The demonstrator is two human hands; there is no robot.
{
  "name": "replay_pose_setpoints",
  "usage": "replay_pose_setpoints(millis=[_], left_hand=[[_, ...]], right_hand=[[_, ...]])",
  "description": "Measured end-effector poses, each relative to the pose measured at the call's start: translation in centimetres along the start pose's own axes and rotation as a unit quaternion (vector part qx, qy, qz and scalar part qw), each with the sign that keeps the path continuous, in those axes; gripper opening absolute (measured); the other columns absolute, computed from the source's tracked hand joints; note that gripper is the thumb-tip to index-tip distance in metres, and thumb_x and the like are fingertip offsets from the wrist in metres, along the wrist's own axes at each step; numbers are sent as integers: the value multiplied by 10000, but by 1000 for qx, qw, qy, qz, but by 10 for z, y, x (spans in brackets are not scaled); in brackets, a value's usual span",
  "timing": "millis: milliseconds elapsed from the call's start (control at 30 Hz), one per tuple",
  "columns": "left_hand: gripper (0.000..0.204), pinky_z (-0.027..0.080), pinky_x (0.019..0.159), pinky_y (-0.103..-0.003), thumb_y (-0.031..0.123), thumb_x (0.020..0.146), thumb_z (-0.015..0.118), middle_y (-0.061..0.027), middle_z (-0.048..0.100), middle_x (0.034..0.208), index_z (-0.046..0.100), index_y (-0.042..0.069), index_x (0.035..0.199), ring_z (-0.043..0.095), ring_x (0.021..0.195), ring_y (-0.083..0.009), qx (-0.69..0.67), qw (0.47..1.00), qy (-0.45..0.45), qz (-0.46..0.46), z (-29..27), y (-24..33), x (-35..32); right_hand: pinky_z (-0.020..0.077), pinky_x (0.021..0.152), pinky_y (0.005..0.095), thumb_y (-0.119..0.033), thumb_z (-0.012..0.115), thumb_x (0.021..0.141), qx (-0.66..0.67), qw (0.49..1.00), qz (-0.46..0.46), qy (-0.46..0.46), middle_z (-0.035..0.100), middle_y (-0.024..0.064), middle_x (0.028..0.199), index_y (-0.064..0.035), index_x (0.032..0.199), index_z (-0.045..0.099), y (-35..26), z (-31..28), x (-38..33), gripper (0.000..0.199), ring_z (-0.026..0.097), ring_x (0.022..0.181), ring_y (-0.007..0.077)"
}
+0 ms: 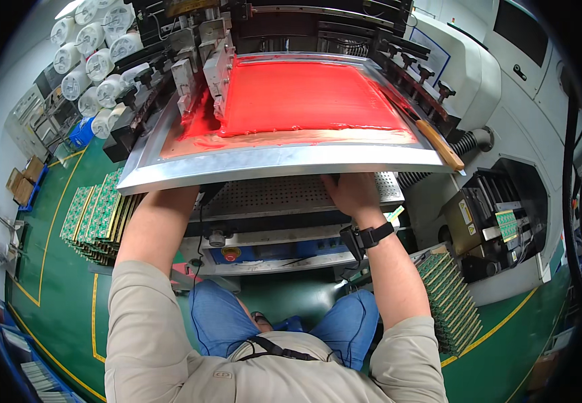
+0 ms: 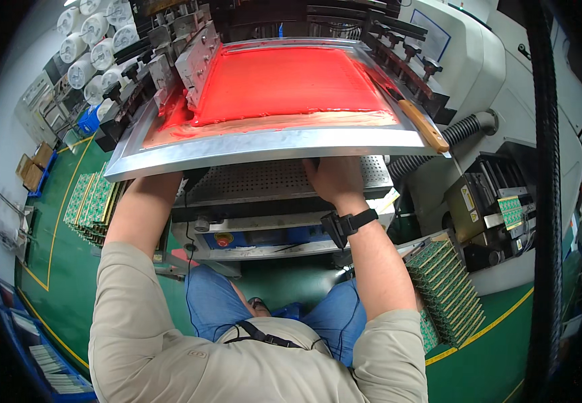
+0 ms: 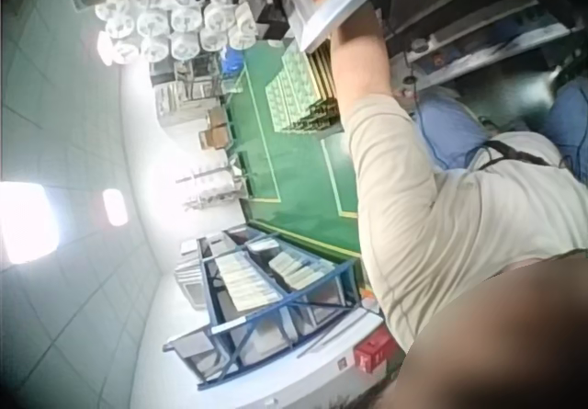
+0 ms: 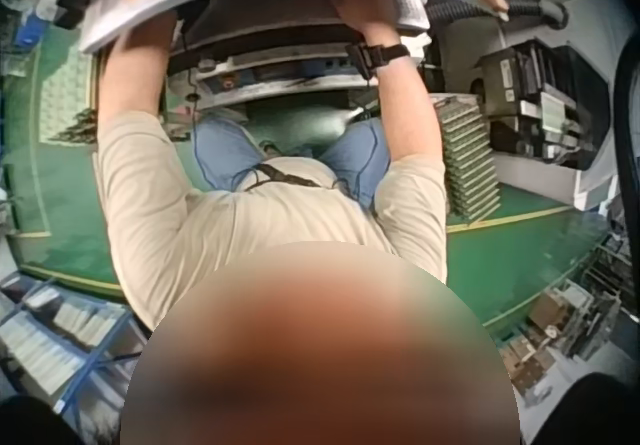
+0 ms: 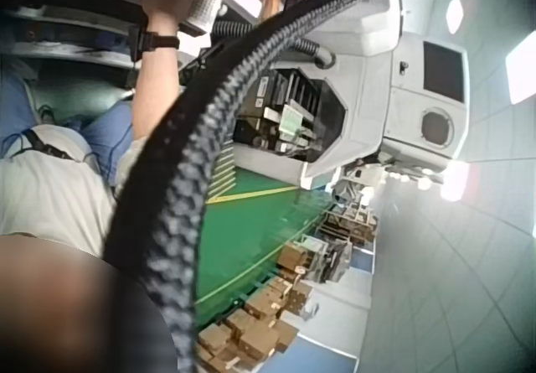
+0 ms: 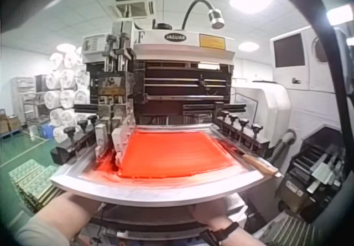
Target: Operating a manual screen printing machine to apply solder paste to PCB panels.
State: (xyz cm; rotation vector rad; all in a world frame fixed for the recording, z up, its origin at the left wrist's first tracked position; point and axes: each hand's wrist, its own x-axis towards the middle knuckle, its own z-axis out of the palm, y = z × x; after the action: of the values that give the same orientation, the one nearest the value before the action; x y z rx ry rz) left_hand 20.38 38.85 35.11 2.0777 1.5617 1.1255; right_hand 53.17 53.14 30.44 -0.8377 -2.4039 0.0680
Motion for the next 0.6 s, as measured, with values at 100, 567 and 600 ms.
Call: replay_pose_setpoints(millis=[100,567,600], left_hand=[[584,395,1096,-382,400,905,669,-177,541,1392,536,67,1365,496,1308,-270,-17,1000,2,-3,0,1,13],[574,399,1093,-382,397,910,659,-183,545,1385,536,69,1364,500,1305,-279,-121,993,-6,8,-5,-1,20],[573,399,1093,-382,396,910,658,-183,545,1385,536,69,1364,500,1305,-280,-128,992,-6,7,-3,0,17]], right_hand=[[414,1019,510,-347,674,883,0,1000,-6,19,617,222,1226,-23,1253,599,0,1,0,498,551,1177,416],[426,1011,495,-358,657,898,-4,1000,-22,21,623,227,1214,-19,1255,599,2,3,2,496,563,1156,420],[426,1012,494,-364,652,901,-7,999,-25,26,624,229,1214,-18,1257,599,2,4,1,499,563,1157,420]])
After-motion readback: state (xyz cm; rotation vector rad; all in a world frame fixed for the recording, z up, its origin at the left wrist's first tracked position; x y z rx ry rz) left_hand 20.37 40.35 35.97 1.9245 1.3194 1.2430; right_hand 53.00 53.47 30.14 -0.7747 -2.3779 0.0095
